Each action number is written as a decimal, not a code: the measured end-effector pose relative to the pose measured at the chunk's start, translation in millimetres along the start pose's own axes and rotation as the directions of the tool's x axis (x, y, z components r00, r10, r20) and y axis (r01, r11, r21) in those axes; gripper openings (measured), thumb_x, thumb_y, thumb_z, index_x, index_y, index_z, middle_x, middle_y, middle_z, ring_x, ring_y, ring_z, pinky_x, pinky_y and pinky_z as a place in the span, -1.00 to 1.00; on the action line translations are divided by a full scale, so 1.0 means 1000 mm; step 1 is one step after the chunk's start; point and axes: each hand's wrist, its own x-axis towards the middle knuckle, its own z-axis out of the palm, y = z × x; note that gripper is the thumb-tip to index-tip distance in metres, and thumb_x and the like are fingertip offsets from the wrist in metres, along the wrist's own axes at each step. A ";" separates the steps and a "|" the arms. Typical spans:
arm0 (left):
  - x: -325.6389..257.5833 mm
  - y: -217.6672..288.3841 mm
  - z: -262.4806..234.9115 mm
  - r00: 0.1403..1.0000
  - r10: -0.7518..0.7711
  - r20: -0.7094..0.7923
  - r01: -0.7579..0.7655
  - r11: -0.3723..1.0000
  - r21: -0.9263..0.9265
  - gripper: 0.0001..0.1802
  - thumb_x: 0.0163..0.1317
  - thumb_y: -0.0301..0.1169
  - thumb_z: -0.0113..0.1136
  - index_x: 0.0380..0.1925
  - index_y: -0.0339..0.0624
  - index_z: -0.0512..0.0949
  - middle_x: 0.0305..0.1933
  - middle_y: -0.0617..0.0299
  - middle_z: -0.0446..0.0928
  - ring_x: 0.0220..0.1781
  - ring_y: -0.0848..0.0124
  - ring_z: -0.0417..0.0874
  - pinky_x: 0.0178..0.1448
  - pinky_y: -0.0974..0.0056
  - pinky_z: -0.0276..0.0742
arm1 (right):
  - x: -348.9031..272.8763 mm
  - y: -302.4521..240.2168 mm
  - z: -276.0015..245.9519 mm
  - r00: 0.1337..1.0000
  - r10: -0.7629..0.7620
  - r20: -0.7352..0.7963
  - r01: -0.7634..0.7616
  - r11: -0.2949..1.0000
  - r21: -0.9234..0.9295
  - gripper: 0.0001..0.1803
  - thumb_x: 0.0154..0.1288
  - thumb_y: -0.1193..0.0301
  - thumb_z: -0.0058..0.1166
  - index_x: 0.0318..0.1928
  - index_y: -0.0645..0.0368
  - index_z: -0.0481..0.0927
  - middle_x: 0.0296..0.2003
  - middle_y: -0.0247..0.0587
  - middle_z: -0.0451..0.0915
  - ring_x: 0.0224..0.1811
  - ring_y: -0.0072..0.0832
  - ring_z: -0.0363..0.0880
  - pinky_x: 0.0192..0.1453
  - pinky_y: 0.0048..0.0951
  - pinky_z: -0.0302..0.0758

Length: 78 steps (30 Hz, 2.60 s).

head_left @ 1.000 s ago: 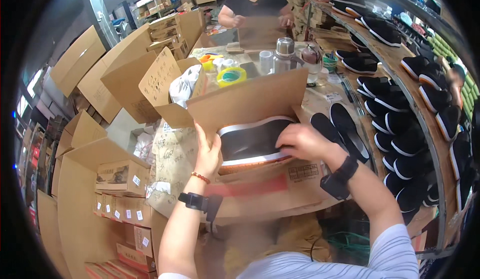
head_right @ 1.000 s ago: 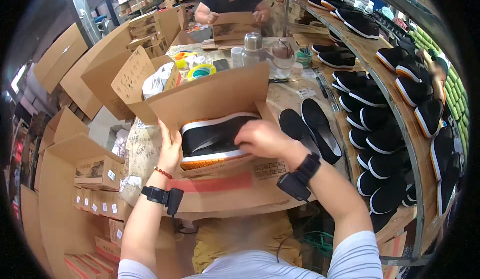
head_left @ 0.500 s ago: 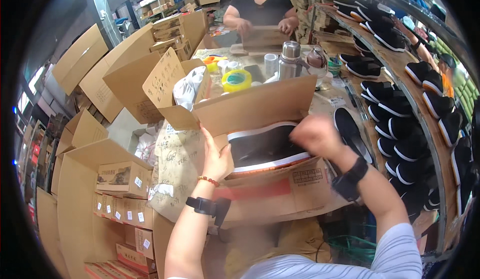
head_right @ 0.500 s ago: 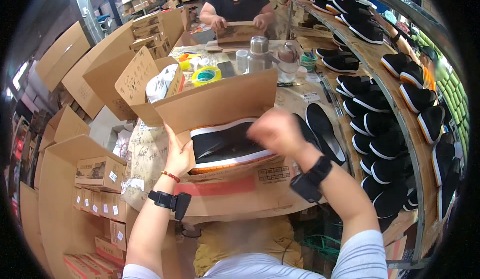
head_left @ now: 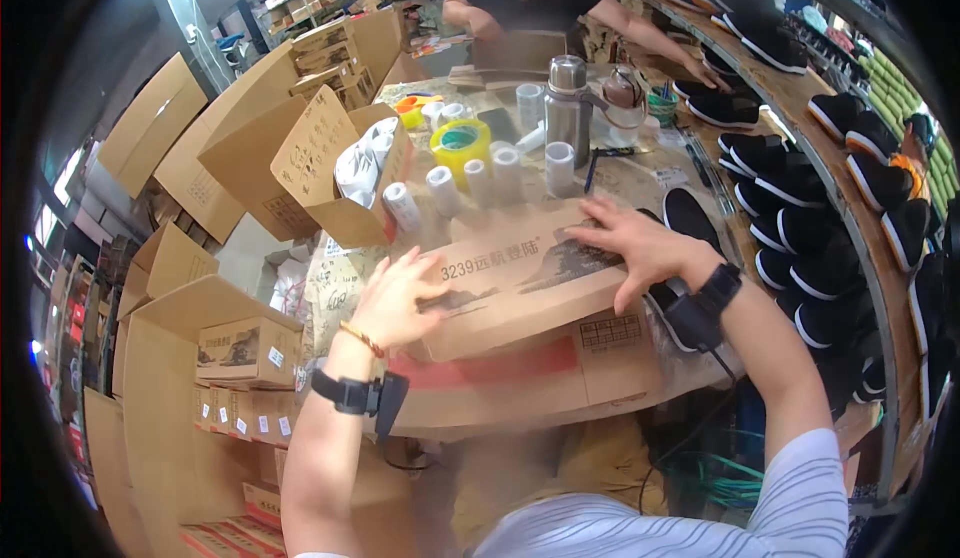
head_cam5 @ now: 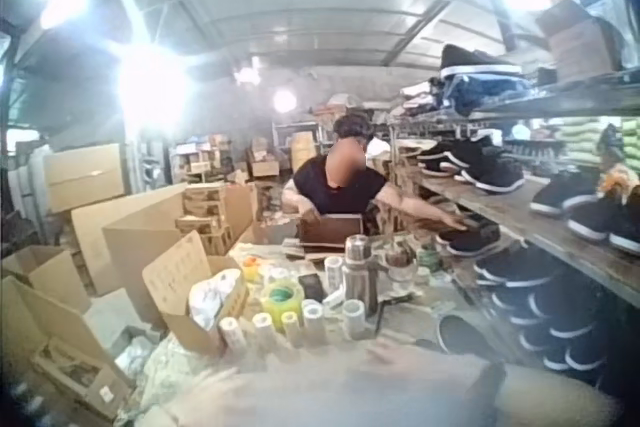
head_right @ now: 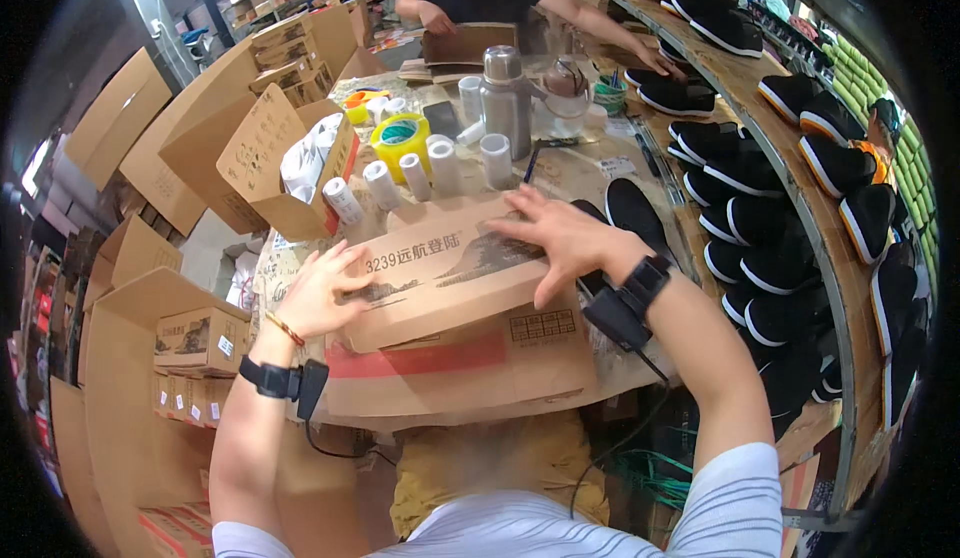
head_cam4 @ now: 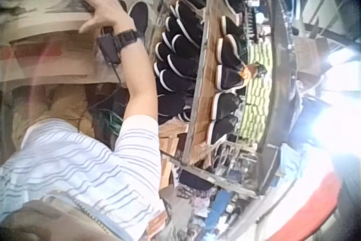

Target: Packing pairs of shoes into individual shoe boxes and then placing the packed boxes into a larger shipping carton.

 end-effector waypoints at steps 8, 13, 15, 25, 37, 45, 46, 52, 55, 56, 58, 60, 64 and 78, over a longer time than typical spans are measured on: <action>0.024 0.029 -0.012 0.944 -0.091 0.317 0.062 0.993 0.102 0.19 -0.20 0.10 0.42 0.43 0.35 -0.06 0.44 -0.34 -0.15 0.47 -0.26 -0.13 0.39 -0.34 -0.05 | 0.030 -0.005 -0.005 0.895 -0.032 0.446 0.045 0.999 -0.018 0.11 -0.26 0.08 0.45 0.39 -0.19 0.17 0.38 0.37 -0.11 0.44 0.21 -0.14 0.48 -0.04 -0.04; 0.003 0.054 0.009 0.975 -0.124 0.183 0.080 0.970 0.231 0.21 -0.24 0.18 0.42 0.43 0.34 -0.03 0.47 -0.31 -0.32 0.50 -0.25 -0.28 0.37 -0.38 -0.05 | -0.008 -0.023 0.027 0.984 -0.157 0.081 0.172 0.952 -0.252 -0.02 -0.14 -0.18 0.30 0.33 -0.17 0.29 0.31 0.16 0.16 0.40 0.06 0.06 0.33 0.06 0.14; 0.000 0.059 0.010 0.988 -0.075 0.132 0.045 0.976 0.215 0.18 -0.23 0.14 0.44 0.42 0.32 0.01 0.47 -0.31 -0.29 0.50 -0.24 -0.25 0.37 -0.34 0.00 | -0.015 -0.020 0.023 0.984 -0.175 0.037 0.178 0.970 -0.164 -0.05 -0.14 -0.15 0.31 0.31 -0.14 0.33 0.30 0.13 0.17 0.39 0.04 0.09 0.30 0.02 0.18; -0.020 0.042 0.029 0.997 0.075 -0.013 -0.074 0.997 0.024 -0.18 0.09 -0.37 0.29 0.36 0.16 0.15 0.45 -0.22 -0.05 0.47 -0.24 -0.07 0.37 -0.07 0.25 | -0.056 -0.016 0.020 0.873 -0.037 -0.487 0.061 0.998 0.032 -0.64 -0.05 0.40 0.36 -0.18 0.24 0.66 -0.51 -0.15 0.49 -0.44 -0.28 0.49 -0.32 -0.39 0.45; -0.047 0.009 0.106 0.727 -0.210 -0.654 -0.249 0.806 -0.537 -0.40 0.31 -0.21 0.00 0.28 -0.31 0.24 0.42 -0.04 0.14 0.45 0.08 0.15 0.45 0.11 0.08 | -0.057 -0.016 0.067 0.867 0.320 -0.382 -0.073 0.840 0.538 -0.67 0.35 0.37 0.03 0.09 0.16 0.54 0.32 0.17 0.24 0.27 -0.35 0.38 0.19 -0.47 0.35; -0.051 0.021 0.016 0.794 -0.531 -0.295 -0.105 0.359 -0.927 -0.40 0.43 -0.29 -0.14 0.36 -0.39 0.08 0.43 0.02 0.16 0.44 0.28 0.16 0.46 0.24 0.04 | -0.041 -0.060 0.001 0.804 0.592 -0.054 -0.361 0.559 0.747 -0.68 0.38 0.37 -0.03 0.02 0.32 0.56 -0.21 -0.29 0.61 -0.15 -0.61 0.52 -0.04 -0.59 0.42; -0.041 0.016 0.025 0.789 -0.583 -0.193 -0.064 0.234 -0.970 -0.39 0.42 -0.27 -0.11 0.36 -0.38 0.07 0.40 0.02 0.21 0.42 0.30 0.19 0.45 0.25 0.07 | -0.038 -0.047 0.019 0.804 0.584 -0.110 -0.383 0.651 0.656 -0.67 0.38 0.34 -0.03 0.00 0.31 0.57 -0.30 -0.38 0.61 -0.22 -0.63 0.52 -0.10 -0.60 0.42; 0.005 -0.017 0.042 0.743 -0.667 0.052 -0.034 -0.115 -0.993 -0.44 0.34 -0.37 -0.07 0.31 -0.34 0.20 0.25 0.10 0.40 0.28 0.36 0.36 0.37 0.29 0.17 | 0.009 -0.001 0.071 0.692 0.680 -0.242 -0.254 0.543 0.800 -0.64 0.41 0.27 -0.04 -0.12 0.36 0.62 -0.29 -0.28 0.64 -0.24 -0.66 0.49 -0.13 -0.60 0.42; 0.028 -0.042 0.043 0.759 -0.642 0.105 0.047 -0.107 -0.993 -0.50 0.32 -0.41 -0.06 0.25 -0.31 0.29 0.17 0.14 0.46 0.21 0.38 0.42 0.31 0.31 0.25 | 0.019 0.011 0.073 0.733 0.662 -0.157 -0.229 0.458 0.859 -0.65 0.37 0.25 0.04 -0.18 0.36 0.64 -0.36 -0.32 0.64 -0.31 -0.67 0.49 -0.18 -0.60 0.42; 0.032 -0.046 0.043 0.774 -0.626 0.096 0.086 -0.046 -0.995 -0.53 0.30 -0.43 -0.03 0.22 -0.30 0.33 0.14 0.14 0.47 0.18 0.40 0.44 0.27 0.31 0.28 | 0.022 0.010 0.072 0.752 0.642 -0.149 -0.267 0.503 0.822 -0.68 0.36 0.27 0.06 -0.22 0.35 0.63 -0.40 -0.39 0.60 -0.36 -0.70 0.45 -0.23 -0.63 0.38; 0.034 -0.049 0.052 0.741 -0.671 0.030 0.046 0.006 -0.999 -0.69 0.31 -0.35 0.05 -0.02 -0.27 0.51 -0.11 0.22 0.57 -0.04 0.45 0.51 0.09 0.36 0.37 | 0.024 0.004 0.066 0.774 0.619 -0.136 -0.299 0.546 0.783 -0.71 0.34 0.29 0.07 -0.25 0.33 0.62 -0.45 -0.46 0.56 -0.41 -0.72 0.40 -0.27 -0.66 0.34; 0.024 -0.058 0.070 0.666 -0.720 -0.196 0.132 0.371 -0.919 -0.69 0.30 -0.22 0.12 -0.40 -0.29 0.55 -0.43 0.27 0.55 -0.36 0.48 0.45 -0.19 0.34 0.39 | 0.024 -0.011 0.059 0.809 0.575 -0.122 -0.340 0.626 0.701 -0.74 0.28 0.31 0.15 -0.34 0.30 0.61 -0.49 -0.46 0.55 -0.41 -0.72 0.40 -0.30 -0.66 0.33; 0.015 -0.025 0.057 0.590 -0.715 -0.375 0.285 0.619 -0.731 -0.47 0.27 -0.08 0.16 -0.67 -0.29 0.33 -0.69 0.13 0.31 -0.59 0.39 0.18 -0.45 0.22 0.25 | 0.017 -0.007 0.056 0.818 0.537 -0.205 -0.263 0.668 0.696 -0.71 0.24 0.26 0.20 -0.38 0.29 0.61 -0.52 -0.33 0.60 -0.44 -0.71 0.45 -0.34 -0.61 0.37; -0.026 0.040 -0.002 0.961 0.181 -0.210 -0.178 0.984 0.032 0.16 -0.52 -0.01 0.52 0.27 -0.01 0.31 0.25 -0.12 0.26 0.27 -0.02 0.27 0.35 -0.09 0.10 | 0.010 -0.109 0.003 0.979 -0.163 0.122 0.191 0.940 -0.281 0.25 -0.42 -0.05 0.42 0.37 0.07 0.14 0.10 0.14 0.32 0.15 0.00 0.31 0.25 -0.06 0.18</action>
